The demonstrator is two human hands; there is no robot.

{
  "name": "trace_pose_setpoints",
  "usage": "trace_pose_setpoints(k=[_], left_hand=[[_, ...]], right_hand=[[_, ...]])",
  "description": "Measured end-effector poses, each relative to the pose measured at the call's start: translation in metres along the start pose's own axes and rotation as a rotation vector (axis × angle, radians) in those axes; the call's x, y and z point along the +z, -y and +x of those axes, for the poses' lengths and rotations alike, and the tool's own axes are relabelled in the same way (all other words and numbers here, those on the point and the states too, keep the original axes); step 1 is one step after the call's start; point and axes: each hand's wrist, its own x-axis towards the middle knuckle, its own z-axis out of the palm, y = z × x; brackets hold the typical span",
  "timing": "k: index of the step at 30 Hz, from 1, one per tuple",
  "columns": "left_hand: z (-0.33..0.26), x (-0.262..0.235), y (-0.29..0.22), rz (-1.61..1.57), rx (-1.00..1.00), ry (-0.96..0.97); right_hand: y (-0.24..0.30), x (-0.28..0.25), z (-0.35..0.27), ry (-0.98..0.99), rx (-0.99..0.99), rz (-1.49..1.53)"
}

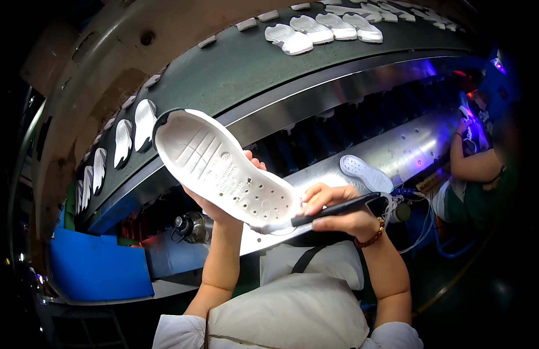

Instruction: The person repeatedly picks white slipper soles from a conveyor belt and uses a handheld tool to scrape or trim the bottom surface. The person flips each sole to work different areas, then places it back on the belt. Another worker is visible nearby performing a similar task.

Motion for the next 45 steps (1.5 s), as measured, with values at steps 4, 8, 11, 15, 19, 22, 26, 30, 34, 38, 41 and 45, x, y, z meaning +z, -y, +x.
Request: trace_pose_setpoints(k=[4, 8, 11, 15, 19, 22, 26, 30, 34, 38, 41, 45], left_hand=[[0.003, 0.003, 0.007, 0.021, -0.107, -0.055], [-0.029, -0.009, 0.030, -0.109, -0.178, 0.049], [-0.031, -0.017, 0.028, 0.090, -0.218, -0.037], [-0.018, -0.015, 0.027, -0.177, -0.212, 0.091], [-0.014, -0.035, 0.024, -0.011, -0.263, 0.044], [-0.017, -0.059, 0.018, 0.203, -0.331, -0.068], [-0.010, -0.036, 0.003, 0.308, -0.415, -0.014], [0.005, -0.013, -0.001, 0.294, -0.509, -0.002], [0.005, -0.011, -0.005, 0.259, -0.753, -0.112], [0.010, -0.014, -0.010, 0.061, -0.946, 0.000], [0.014, 0.005, -0.002, 0.368, -1.016, 0.035], [0.016, 0.020, -0.014, 0.388, -1.140, -0.115]], right_hand=[[-0.001, 0.004, 0.002, -0.104, 0.045, -0.010], [-0.007, 0.021, 0.003, -0.176, 0.108, 0.100], [-0.009, 0.027, -0.004, -0.177, 0.125, -0.018], [-0.008, 0.027, -0.007, 0.018, 0.030, -0.100], [0.009, 0.011, 0.001, -0.007, 0.074, 0.088], [0.012, 0.004, 0.017, 0.154, 0.073, -0.259], [0.031, -0.010, 0.022, 0.421, 0.102, -0.228], [0.020, -0.012, 0.024, 0.252, 0.136, -0.283], [0.035, -0.009, 0.018, 0.504, 0.134, -0.348], [0.045, -0.013, 0.022, 0.348, 0.051, -0.338], [0.044, -0.013, 0.028, 0.568, 0.148, -0.389], [0.060, -0.021, 0.026, 0.636, 0.101, -0.445]])
